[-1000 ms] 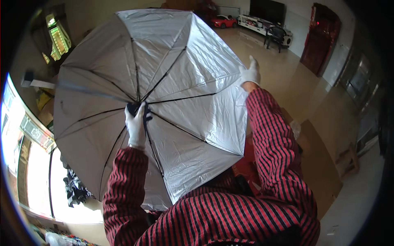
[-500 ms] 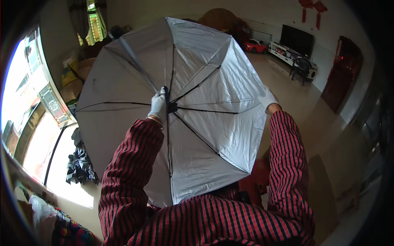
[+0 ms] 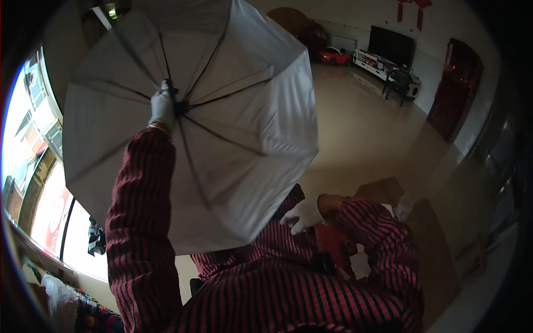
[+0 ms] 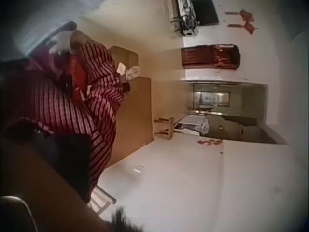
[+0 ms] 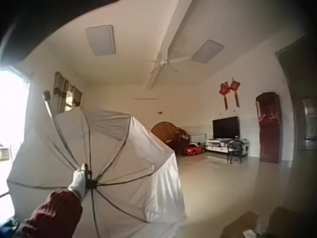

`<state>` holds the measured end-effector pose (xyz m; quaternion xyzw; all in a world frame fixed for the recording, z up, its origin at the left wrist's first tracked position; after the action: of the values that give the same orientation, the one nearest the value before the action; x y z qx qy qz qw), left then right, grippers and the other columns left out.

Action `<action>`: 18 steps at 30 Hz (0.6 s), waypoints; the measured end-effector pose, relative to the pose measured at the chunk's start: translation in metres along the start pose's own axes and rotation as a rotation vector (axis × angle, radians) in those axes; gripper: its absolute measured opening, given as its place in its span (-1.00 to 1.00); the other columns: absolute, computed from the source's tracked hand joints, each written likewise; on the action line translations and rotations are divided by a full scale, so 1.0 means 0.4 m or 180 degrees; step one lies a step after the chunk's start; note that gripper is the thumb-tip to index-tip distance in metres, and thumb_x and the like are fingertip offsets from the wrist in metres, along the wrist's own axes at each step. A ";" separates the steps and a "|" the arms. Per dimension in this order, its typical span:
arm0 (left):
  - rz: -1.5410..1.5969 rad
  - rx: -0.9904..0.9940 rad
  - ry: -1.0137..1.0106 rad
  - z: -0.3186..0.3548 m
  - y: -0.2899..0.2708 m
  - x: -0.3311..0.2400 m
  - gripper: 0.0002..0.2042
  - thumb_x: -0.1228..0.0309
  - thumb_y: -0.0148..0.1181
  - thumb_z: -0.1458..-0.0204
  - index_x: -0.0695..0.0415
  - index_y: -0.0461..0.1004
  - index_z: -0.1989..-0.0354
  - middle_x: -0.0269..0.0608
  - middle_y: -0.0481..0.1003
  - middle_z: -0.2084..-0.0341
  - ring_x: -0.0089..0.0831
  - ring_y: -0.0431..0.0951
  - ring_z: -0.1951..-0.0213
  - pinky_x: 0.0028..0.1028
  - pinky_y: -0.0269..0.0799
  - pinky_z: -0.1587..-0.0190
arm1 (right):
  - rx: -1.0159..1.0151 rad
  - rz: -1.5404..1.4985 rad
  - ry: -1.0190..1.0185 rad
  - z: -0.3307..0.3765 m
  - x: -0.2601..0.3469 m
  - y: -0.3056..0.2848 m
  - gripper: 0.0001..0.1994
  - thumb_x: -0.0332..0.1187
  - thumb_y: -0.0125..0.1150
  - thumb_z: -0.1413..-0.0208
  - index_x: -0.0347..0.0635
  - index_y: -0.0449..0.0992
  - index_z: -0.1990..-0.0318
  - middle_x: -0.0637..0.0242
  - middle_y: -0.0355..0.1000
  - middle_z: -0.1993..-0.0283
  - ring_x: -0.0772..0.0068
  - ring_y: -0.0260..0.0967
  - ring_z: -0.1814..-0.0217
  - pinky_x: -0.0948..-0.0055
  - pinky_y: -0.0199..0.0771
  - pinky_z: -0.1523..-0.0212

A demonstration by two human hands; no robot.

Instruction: Assembling or repairing a white umbrella by attaching fabric to the frame and inspecting the mechanism.

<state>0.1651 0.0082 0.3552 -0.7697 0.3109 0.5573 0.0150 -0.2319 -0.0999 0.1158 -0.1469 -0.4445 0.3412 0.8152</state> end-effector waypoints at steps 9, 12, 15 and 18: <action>-0.0519 0.0043 -0.0336 -0.009 -0.052 -0.072 -0.44 -0.02 0.03 -0.13 0.38 0.41 0.11 0.15 0.44 0.52 -0.05 0.58 0.48 -0.26 0.55 0.41 | -0.4287 -0.2075 -0.1008 0.244 -0.036 -0.483 -0.52 -0.33 0.19 -0.04 -0.25 0.33 -0.14 0.17 0.34 -0.09 0.37 0.44 0.31 0.42 0.46 0.36; -0.0995 0.0561 -0.0129 -0.009 -0.037 -0.074 -0.44 -0.02 0.00 -0.15 0.36 0.41 0.06 0.07 0.50 0.55 -0.20 0.59 0.46 -0.38 0.53 0.37 | -0.5004 -0.2782 -0.1077 0.288 -0.072 -0.477 -0.52 -0.33 0.19 -0.03 -0.22 0.34 -0.14 0.19 0.43 0.09 0.49 0.38 0.43 0.44 0.35 0.54; -0.0704 0.0718 -0.0607 0.004 -0.007 -0.036 -0.43 -0.05 0.00 -0.14 0.34 0.41 0.08 0.01 0.53 0.53 -0.25 0.58 0.45 -0.40 0.53 0.34 | -0.4592 -0.2995 -0.0104 0.223 -0.170 -0.410 -0.57 -0.35 0.18 -0.05 -0.34 0.34 -0.08 0.14 0.48 0.35 0.45 0.36 0.56 0.39 0.31 0.63; -0.0713 0.0889 -0.0672 0.015 0.010 -0.011 -0.43 -0.07 0.01 -0.13 0.33 0.41 0.09 0.03 0.52 0.52 -0.19 0.59 0.43 -0.34 0.54 0.29 | -0.3460 -0.2971 0.0238 0.093 -0.241 -0.236 -0.69 -0.40 0.12 -0.09 -0.47 0.38 0.08 0.10 0.41 0.63 0.30 0.35 0.72 0.35 0.29 0.74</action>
<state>0.1573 0.0091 0.3582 -0.7273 0.2943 0.5812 0.2159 -0.2584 -0.2367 0.1280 -0.3384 -0.5397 -0.3180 0.7022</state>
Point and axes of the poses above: each hand's wrist, its own z-axis away from the middle knuckle, its own y-axis out of the palm, x = y × z, the point moved 8 cm from there along -z, towards the middle knuckle
